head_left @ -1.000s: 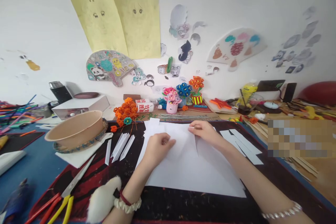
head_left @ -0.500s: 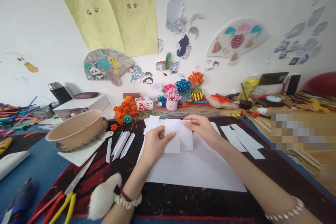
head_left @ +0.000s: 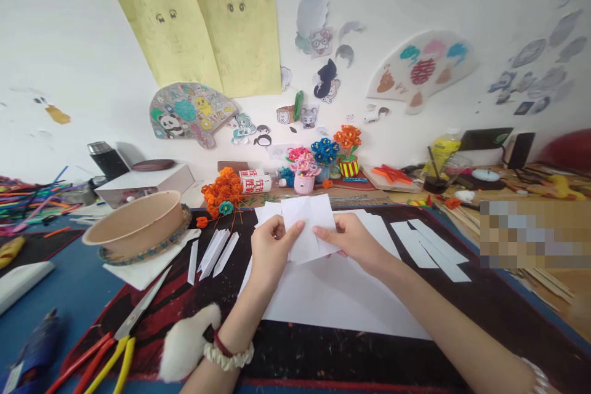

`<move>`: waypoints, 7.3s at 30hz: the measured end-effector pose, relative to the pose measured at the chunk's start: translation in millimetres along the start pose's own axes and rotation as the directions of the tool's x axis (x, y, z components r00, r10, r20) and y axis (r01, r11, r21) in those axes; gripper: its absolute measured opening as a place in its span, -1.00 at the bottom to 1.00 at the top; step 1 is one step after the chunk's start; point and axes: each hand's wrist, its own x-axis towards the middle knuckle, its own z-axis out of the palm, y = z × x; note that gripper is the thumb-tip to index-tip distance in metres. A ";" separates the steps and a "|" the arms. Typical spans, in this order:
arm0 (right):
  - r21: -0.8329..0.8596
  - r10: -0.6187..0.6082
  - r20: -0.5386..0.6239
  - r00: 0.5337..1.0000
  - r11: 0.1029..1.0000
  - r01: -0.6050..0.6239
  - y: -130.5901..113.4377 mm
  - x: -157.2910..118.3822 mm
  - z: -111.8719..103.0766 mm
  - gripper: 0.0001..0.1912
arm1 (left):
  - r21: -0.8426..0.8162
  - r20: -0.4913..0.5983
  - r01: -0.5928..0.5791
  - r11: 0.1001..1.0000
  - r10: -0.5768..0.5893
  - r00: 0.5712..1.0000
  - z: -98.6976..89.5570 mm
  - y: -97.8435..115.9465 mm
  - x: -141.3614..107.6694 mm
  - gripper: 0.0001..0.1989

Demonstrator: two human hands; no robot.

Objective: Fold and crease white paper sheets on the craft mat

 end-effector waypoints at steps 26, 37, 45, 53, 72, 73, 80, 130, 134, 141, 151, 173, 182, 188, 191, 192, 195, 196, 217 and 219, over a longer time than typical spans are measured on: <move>0.103 -0.170 -0.278 0.945 0.973 0.205 2.7 -5.5 20.2 -0.67 | 0.172 0.029 -0.026 0.985 0.021 0.999 5.5 14.1 -11.1 -0.55; 0.160 -0.152 -0.228 0.962 0.969 0.191 2.4 -3.5 21.0 -0.66 | 0.269 0.049 -0.064 0.961 0.052 0.997 3.6 12.9 -11.8 -0.56; 0.145 -0.102 -0.221 0.970 0.980 0.136 5.4 -1.0 13.5 -0.65 | 0.293 0.123 -0.118 0.949 0.085 0.989 0.3 14.1 -10.5 -0.61; 0.156 -0.080 -0.201 0.976 0.981 0.112 2.5 -0.8 13.2 -0.66 | 0.197 0.119 -0.095 0.976 0.073 0.990 -3.1 17.9 -7.6 -0.76; 0.161 -0.049 -0.162 0.986 0.984 0.075 -2.0 -1.1 9.2 -0.62 | 0.094 0.113 -0.126 0.988 0.115 0.987 -8.7 17.7 -3.3 -0.83; 0.160 -0.042 -0.141 0.989 0.985 0.065 -2.6 -1.4 8.6 -0.62 | 0.138 0.093 -0.152 0.979 0.140 0.986 -10.2 19.8 -3.3 -0.80; 0.120 -0.030 0.070 0.997 0.993 0.021 -3.0 -4.7 8.0 -0.60 | 0.359 0.082 -0.293 0.886 0.282 0.956 -16.1 23.3 -3.4 -0.56; 0.020 0.012 0.140 0.990 1.000 -0.015 -4.1 -6.7 6.9 -0.60 | -0.029 0.141 -0.036 0.999 0.040 0.989 -17.3 12.4 4.6 -0.60; 0.014 0.022 0.152 0.988 1.000 -0.024 -3.8 -6.7 6.0 -0.63 | -0.095 0.149 -0.004 0.995 0.019 0.989 -17.6 14.6 3.6 -0.65; 0.005 0.038 0.213 0.976 0.999 -0.040 -3.4 -6.6 4.4 -0.65 | -0.175 0.155 0.054 0.983 -0.027 0.987 -20.2 12.1 6.2 -0.68; 0.006 0.036 0.270 0.962 0.999 -0.040 0.0 -5.7 3.5 -0.63 | -0.198 0.121 0.065 0.978 -0.041 0.992 -20.0 10.5 5.4 -0.61; 0.008 0.076 0.240 0.968 0.997 -0.080 5.0 -5.4 6.2 -0.61 | 0.534 0.005 -0.224 0.815 0.262 0.965 -14.2 11.6 -3.7 -0.63; -0.017 0.110 0.275 0.955 0.994 -0.110 3.0 -3.3 1.2 -0.61 | 0.328 0.043 -0.275 0.904 0.276 0.960 -22.3 19.5 0.1 -0.80; -0.012 0.151 0.355 0.922 0.988 -0.157 -5.0 -5.8 -7.2 -0.64 | 0.234 0.226 -0.336 0.912 0.285 0.931 -30.8 25.3 5.2 -0.87; -0.072 0.165 0.368 0.915 0.986 -0.149 -8.4 -6.1 -11.4 -0.69 | 0.217 0.269 -0.313 0.925 0.251 0.930 -32.1 27.1 4.8 -0.83; -0.098 0.165 0.365 0.916 0.986 -0.139 -8.8 -5.7 -13.1 -0.70 | 0.204 0.265 -0.301 0.931 0.244 0.933 -32.2 27.5 4.5 -0.82; -0.162 0.132 0.331 0.934 0.983 -0.082 -9.0 -3.6 -18.8 -0.70 | 0.150 0.227 -0.263 0.953 0.225 0.948 -32.0 28.2 3.8 -0.81; -0.176 0.117 0.310 0.944 0.982 -0.064 -8.9 -2.9 -20.6 -0.70 | 0.135 0.214 -0.250 0.959 0.218 0.952 -31.9 28.4 3.7 -0.80; -0.077 -0.067 -0.155 0.986 0.995 0.055 -8.0 2.0 -25.5 -0.59 | 0.071 0.198 -0.177 0.982 0.160 0.967 -34.5 13.3 12.6 -0.79; -0.086 -0.065 -0.160 0.985 0.995 0.052 -8.4 1.4 -25.5 -0.61 | 0.062 0.199 -0.162 0.985 0.147 0.969 -34.2 13.0 13.1 -0.81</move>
